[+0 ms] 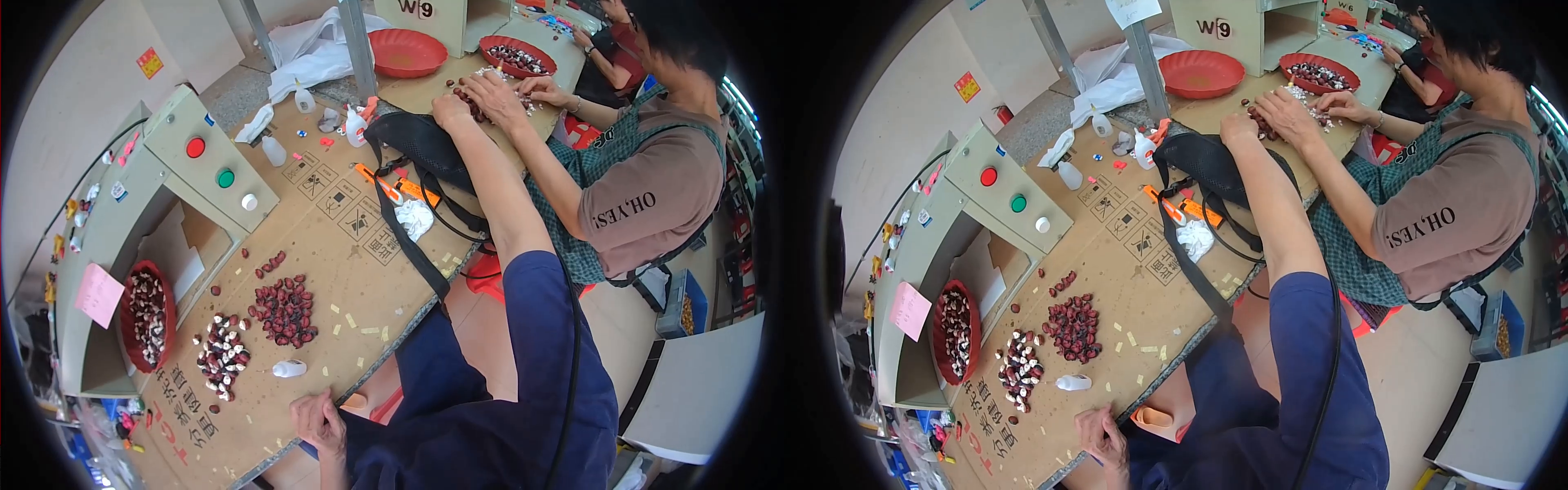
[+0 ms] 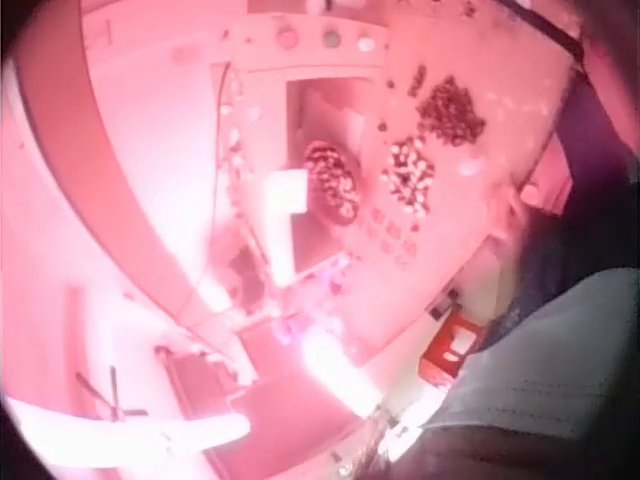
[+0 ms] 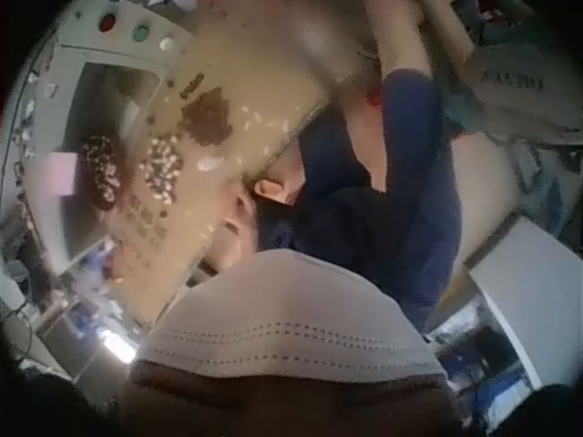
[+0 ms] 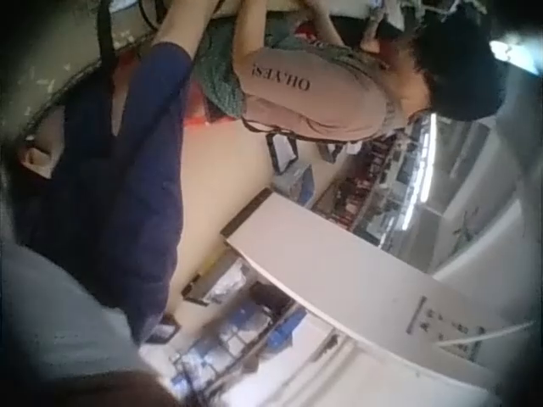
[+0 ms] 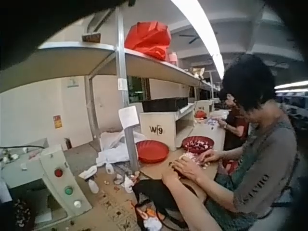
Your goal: The person assembles small figurine parts by applying glue from a bottle to a white head-piece and joining it to a red body-piece by hand.
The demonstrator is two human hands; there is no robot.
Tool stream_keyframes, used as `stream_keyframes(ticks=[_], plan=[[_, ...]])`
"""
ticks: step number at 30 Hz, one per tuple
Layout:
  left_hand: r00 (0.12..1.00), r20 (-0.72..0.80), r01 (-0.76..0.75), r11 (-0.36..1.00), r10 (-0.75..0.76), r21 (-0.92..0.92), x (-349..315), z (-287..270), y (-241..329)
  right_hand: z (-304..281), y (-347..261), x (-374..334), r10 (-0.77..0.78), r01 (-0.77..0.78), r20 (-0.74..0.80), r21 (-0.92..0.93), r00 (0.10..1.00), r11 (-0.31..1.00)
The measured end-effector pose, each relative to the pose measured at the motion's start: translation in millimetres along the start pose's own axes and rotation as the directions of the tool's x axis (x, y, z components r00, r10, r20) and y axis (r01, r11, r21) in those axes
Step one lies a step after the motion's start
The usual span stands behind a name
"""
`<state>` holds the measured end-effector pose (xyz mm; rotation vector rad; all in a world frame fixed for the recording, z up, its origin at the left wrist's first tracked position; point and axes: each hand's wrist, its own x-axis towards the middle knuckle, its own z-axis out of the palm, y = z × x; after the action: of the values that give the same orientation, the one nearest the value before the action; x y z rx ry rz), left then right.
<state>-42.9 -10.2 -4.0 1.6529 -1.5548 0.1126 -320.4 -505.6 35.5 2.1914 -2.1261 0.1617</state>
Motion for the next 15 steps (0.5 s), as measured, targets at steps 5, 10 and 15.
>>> stream_keyframes(ticks=[5, 10, 15], plan=[[0.999, -0.023, -0.029, 0.999, 0.029, -0.027, -2, 5, -4, -11, 12, -3, 0.013, -0.006, -0.096, 0.077, 0.995, 0.997], [1.000, -0.023, -0.015, 1.000, 0.015, -0.009, -6, -3, -9, -72, -29, -75, -0.181, 0.333, -0.424, 0.319, 0.887, 0.887], [1.000, -0.011, 0.012, 0.999, -0.013, -0.050, -5, -11, -19, -74, -97, -208, -0.187, 0.390, -0.344, 0.769, 0.920, 0.506]])
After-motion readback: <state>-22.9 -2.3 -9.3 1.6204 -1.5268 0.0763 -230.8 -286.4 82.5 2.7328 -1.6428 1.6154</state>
